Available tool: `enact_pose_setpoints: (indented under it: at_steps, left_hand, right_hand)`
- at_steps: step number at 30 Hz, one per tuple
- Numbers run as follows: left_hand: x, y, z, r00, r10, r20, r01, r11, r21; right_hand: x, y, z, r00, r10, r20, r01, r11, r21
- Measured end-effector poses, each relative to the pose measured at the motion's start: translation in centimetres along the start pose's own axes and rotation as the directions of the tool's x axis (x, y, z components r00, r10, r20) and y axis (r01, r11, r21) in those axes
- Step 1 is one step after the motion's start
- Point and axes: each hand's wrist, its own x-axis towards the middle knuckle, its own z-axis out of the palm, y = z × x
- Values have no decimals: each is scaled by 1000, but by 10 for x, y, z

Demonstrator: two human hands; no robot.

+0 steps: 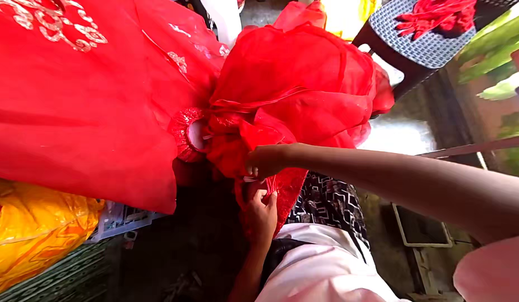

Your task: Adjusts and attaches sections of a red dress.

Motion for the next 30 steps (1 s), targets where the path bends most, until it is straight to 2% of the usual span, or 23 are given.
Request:
enact_pose_setpoints:
  at_steps: [5, 7, 12, 17, 23, 30]
  left_hand:
    - [0, -3, 3, 998, 39, -45, -39, 999, -18]
    - [-1, -2, 2, 998, 29, -54, -30, 999, -20]
    - [-1, -4, 3, 998, 28, -58, -30, 999, -43]
    - [0, -5, 6, 992, 75, -98, -79, 996, -43]
    - [0, -5, 8, 989, 95, -111, -101, 994, -48]
    - [-1, -5, 12, 986, 99, -132, -107, 993, -57]
  right_hand:
    - [23, 9, 13, 999, -35, 31, 33, 999, 43]
    - [29, 9, 20, 998, 25, 62, -29, 998, 59]
    - [37, 7, 28, 984, 91, 153, -82, 994, -67]
    - [39, 10, 29, 984, 101, 146, -93, 994, -60]
    - [39, 7, 36, 967, 194, 166, -184, 980, -77]
    - [32, 1, 31, 956, 187, 225, -145, 971, -189]
